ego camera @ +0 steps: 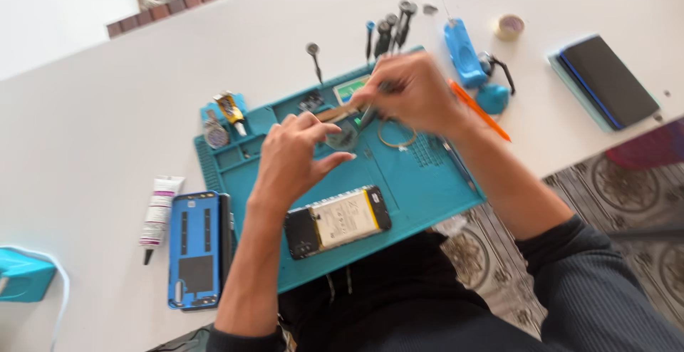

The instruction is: The person works on a disassembled smartphone on a teal repair mat, using a pry tool and a brush to loosen and lift the battery out of the phone body, then continues prying and cleaning around the battery compartment with a spudger and brush.

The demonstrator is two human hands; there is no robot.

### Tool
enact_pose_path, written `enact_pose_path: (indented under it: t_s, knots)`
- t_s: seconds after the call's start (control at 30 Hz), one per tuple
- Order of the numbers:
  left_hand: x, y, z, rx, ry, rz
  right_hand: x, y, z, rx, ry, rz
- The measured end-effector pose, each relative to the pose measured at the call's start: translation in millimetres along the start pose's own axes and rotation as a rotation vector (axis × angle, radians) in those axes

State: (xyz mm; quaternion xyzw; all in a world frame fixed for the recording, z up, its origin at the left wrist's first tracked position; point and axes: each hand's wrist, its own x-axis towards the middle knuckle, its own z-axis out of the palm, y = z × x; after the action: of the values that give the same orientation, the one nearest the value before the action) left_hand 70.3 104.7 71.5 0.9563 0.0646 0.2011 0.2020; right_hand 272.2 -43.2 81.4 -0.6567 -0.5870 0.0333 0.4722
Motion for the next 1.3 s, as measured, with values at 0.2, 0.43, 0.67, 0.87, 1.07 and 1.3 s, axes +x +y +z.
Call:
enact_pose_path:
  t_s: [0.2, 0.43, 0.67, 0.87, 1.07, 1.3]
  knots:
    - [-4.6, -8.6, 7.3, 0.05, 0.024, -0.037, -7.6, 2.9, 40.5, 0.332, 0.071, 0.128]
    - [-4.3, -17.5, 16.6, 0.137, 0.037, -0.099, -8.6, 22.0, 19.2, 0.222, 0.195, 0.079]
    - [-7.0, -23.5, 23.5, 0.187, 0.07, -0.116, -37.6, 18.2, -78.0, 0.43, 0.488, 0.24]
    - [-1.0, -13.9, 19.6, 0.195, 0.002, -0.119, -57.5, 20.9, -84.5, -0.362, -0.076, 0.569]
    - [3.7, -1.0, 25.4, 0.223, -0.071, -0.111, -59.8, 26.7, -67.0, -0.502, -0.165, 0.527]
    - [0.5, -7.8, 40.3, 0.233, 0.033, 0.013, -55.8, 27.0, -72.0, -0.475, -0.121, 0.631]
